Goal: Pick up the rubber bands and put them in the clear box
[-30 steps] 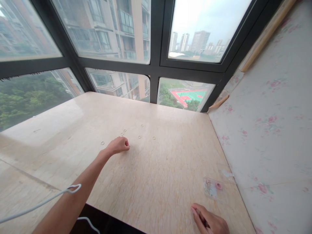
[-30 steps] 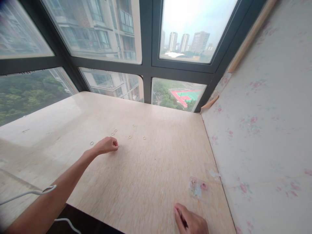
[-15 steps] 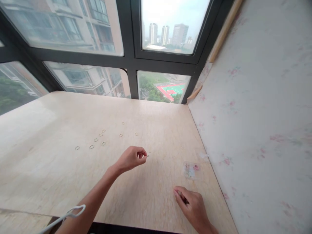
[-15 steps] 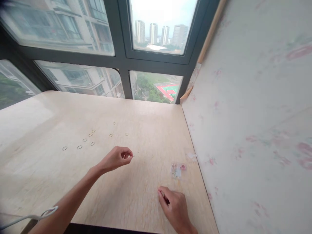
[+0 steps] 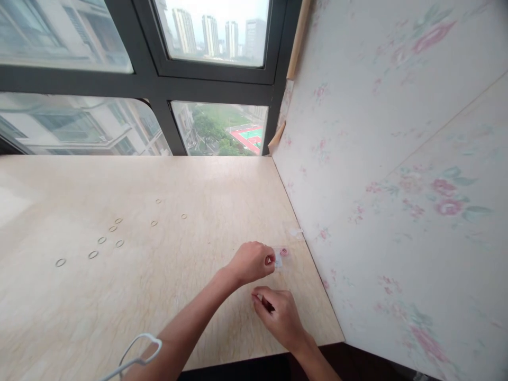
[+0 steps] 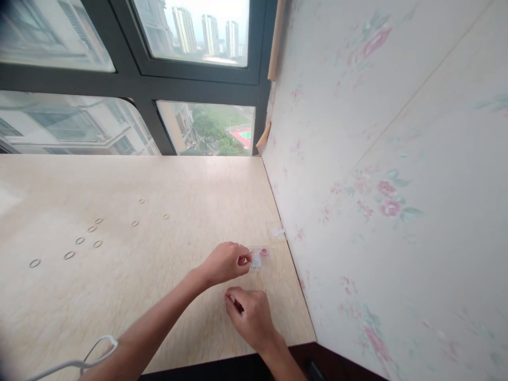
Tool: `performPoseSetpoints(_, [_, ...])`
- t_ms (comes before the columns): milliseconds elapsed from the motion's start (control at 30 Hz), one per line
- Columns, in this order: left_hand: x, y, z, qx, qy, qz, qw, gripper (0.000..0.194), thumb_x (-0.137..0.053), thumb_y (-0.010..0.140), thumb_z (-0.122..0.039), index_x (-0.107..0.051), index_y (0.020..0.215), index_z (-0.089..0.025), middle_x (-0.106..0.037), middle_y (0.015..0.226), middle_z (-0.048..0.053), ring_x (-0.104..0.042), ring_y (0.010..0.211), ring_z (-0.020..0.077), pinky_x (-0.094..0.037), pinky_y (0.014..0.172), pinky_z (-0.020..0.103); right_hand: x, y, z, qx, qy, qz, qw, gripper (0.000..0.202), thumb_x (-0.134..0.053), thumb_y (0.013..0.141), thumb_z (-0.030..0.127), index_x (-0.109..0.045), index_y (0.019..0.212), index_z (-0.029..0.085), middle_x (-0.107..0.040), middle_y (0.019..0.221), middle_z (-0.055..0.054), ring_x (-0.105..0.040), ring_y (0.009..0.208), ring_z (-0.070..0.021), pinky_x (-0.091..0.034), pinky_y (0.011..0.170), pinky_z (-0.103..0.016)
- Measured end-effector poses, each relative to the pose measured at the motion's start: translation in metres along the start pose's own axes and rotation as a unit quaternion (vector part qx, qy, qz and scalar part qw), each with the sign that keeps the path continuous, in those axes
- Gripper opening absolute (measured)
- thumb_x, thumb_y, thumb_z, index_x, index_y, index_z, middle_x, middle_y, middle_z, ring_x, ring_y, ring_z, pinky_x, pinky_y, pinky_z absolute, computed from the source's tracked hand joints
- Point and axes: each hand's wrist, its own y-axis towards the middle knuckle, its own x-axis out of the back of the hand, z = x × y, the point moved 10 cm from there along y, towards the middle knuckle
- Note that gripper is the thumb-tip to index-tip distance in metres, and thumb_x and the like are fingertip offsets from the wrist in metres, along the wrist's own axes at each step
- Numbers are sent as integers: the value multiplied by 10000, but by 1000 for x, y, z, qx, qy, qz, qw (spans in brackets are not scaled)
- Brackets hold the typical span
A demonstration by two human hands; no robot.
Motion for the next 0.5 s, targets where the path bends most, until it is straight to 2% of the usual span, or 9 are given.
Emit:
performPoseSetpoints(233, [-12, 14, -7, 1, 54, 47, 997, 152, -502, 655, -124, -576, 536, -183, -548, 524, 25, -433, 492, 133, -280, 529, 279, 3, 0, -3, -13, 27, -12, 999, 240, -489, 914, 300, -687, 857, 178, -608, 519, 16, -536, 436, -112, -413, 490, -215])
performPoseSetpoints(400, [-12, 16, -8, -12, 51, 47, 998, 179, -487, 640, -110, -492, 475, -179, -479, 470, 10, -364, 457, 117, -229, 506, 282, 3, -1, -6, -19, 38, -10, 999, 227, -495, 912, 295, -685, 858, 183, -606, 523, 20, -538, 444, -112, -417, 500, -216])
performPoseSetpoints(500, [-11, 14, -9, -27, 54, 54, 997, 165, -496, 634, -115, -500, 483, -181, -488, 472, 10, -372, 461, 120, -215, 500, 281, 4, -1, -6, -22, 47, -11, 999, 212, -503, 903, 280, -684, 851, 183, -603, 525, 23, -542, 446, -111, -415, 505, -213])
